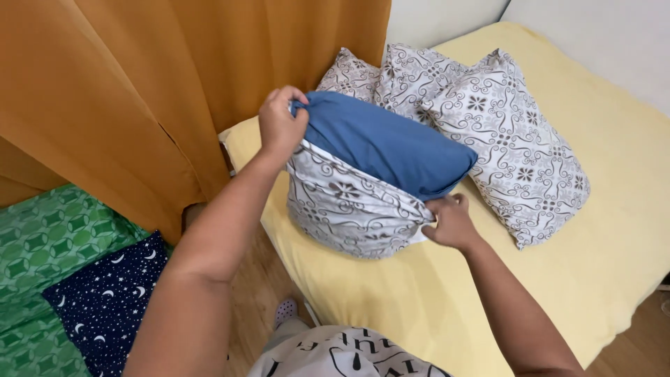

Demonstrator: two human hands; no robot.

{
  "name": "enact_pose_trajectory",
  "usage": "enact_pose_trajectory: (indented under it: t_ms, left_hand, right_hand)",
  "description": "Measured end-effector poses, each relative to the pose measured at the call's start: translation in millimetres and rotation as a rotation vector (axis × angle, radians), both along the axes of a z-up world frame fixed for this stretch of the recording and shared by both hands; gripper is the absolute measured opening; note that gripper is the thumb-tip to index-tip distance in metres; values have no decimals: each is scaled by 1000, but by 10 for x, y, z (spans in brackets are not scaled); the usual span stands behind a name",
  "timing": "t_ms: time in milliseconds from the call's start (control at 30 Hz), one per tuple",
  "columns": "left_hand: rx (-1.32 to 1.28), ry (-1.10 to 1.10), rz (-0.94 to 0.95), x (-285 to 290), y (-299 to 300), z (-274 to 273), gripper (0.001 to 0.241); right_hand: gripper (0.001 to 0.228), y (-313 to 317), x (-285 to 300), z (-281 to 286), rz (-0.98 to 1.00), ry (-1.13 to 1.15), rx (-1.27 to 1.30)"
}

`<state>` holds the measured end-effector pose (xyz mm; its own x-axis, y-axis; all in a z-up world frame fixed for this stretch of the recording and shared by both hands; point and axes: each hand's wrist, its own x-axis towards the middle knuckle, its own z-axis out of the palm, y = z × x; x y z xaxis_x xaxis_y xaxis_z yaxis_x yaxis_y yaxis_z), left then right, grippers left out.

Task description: The person inserts a blue pillow into a white patterned pillowcase on a yellow bed, tucks the edges, and smooths it. They then insert a white pillow into a dark blue star-patterned pillowcase, adjusting the fabric to fit.

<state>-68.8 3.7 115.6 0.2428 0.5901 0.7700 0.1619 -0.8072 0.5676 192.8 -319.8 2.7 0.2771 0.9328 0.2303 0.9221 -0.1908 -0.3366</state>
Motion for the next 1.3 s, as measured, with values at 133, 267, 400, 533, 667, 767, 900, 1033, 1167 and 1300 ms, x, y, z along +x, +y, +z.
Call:
enact_pose_trajectory:
  t_ms: [133, 267, 400, 533, 667, 767, 900, 1033, 1167, 1300]
  left_hand:
    - [-139, 69, 11, -24, -65, -73, 13]
    - [-81, 93, -4, -182, -22, -87, 13]
    - [20, 64, -46, -429, 268, -112, 14]
    - [50, 65, -39, -662, 377, 78, 14]
    - [30, 63, -70, -789, 346, 176, 13]
    - [49, 103, -98, -798, 281, 142, 13]
    - [26, 100, -79, -650, 174, 36, 13]
    - [-12, 74, -148, -428, 37, -44, 15]
    - [-101, 123, -198, -319, -81, -26, 18]
    - [-239, 189, -250, -267, 80, -259, 18]
  right_hand:
    - [44, 129, 198, -263, -65, 38, -135]
    - [48, 198, 390, -401, -69, 198, -28]
    - [47, 292, 431, -89, 146, 595, 170]
    - [46, 330, 301, 442, 240, 715, 177]
    - [33, 336, 311, 784, 86, 211, 43]
    - [33, 313, 264, 892, 85, -276, 163]
    - [31, 259, 311, 785, 44, -579, 438]
    - [33, 171, 213, 792, -32, -605, 596]
    - [49, 106, -7, 978, -90, -448, 763]
    - [60, 1, -136, 1180, -11, -308, 636]
